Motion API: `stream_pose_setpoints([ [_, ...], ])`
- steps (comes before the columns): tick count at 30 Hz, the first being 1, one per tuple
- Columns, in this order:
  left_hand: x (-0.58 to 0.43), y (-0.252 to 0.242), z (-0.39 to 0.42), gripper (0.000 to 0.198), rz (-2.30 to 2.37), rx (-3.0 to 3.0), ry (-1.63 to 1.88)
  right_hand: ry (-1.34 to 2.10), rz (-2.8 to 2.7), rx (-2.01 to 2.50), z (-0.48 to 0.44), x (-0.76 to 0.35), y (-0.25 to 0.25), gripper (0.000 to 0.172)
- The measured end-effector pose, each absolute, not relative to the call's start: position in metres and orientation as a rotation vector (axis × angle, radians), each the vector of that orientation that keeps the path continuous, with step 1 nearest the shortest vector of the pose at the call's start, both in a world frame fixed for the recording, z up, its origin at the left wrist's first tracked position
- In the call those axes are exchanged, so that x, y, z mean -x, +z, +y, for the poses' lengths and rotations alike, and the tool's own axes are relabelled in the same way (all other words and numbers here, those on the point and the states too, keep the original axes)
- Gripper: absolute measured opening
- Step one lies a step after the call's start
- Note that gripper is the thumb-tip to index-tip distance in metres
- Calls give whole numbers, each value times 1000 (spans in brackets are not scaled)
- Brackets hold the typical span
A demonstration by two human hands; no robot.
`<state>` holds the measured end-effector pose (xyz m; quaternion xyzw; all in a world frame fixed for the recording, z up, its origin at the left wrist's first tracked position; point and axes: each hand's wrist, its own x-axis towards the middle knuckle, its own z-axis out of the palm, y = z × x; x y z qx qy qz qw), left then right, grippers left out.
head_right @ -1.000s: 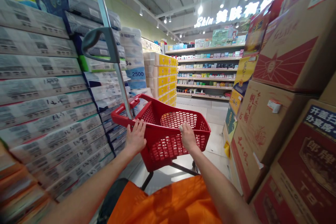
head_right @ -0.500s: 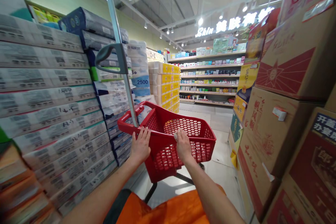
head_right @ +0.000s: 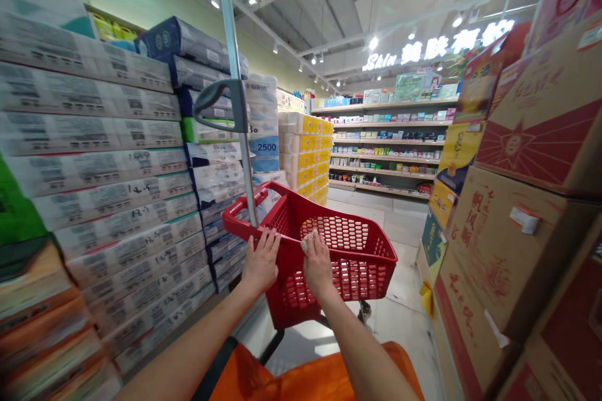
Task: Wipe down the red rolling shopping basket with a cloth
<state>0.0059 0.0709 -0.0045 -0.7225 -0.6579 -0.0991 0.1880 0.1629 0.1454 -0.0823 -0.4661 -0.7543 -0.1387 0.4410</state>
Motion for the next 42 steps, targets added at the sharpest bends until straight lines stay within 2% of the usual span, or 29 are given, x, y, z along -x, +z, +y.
stream_pose_setpoints([
  [7, -2, -5, 71, 67, -1853, 2040, -284, -214, -1705, 1450, 151, -210, -87, 45],
  [16, 8, -2, 70, 62, -1760, 2039, -359, -144, -1819, 951, 152, -102, -62, 39],
  [20, 42, 11, 70, 64, -1878, 1785, -497, -146, -1810, 1140, 153, -145, -68, 40],
  [24, 67, 21, 75, 61, -1978, 1738, -404, -129, -1803, 1252, 152, -153, -64, 43],
  [31, 69, 26, 72, 61, -1915, 1804, -315, -123, -1895, 942, 140, -61, -27, 42],
  [36, 73, 12, 61, 65, -1880, 1821, -391, -316, -2032, 664, 139, -52, -7, 43],
  [39, 75, -13, 51, 67, -1984, 1738, -423, -433, -2178, 561, 133, -63, -24, 43],
  [42, 75, -40, 42, 67, -2097, 1750, -374, -493, -2356, 511, 119, -76, -66, 42],
])
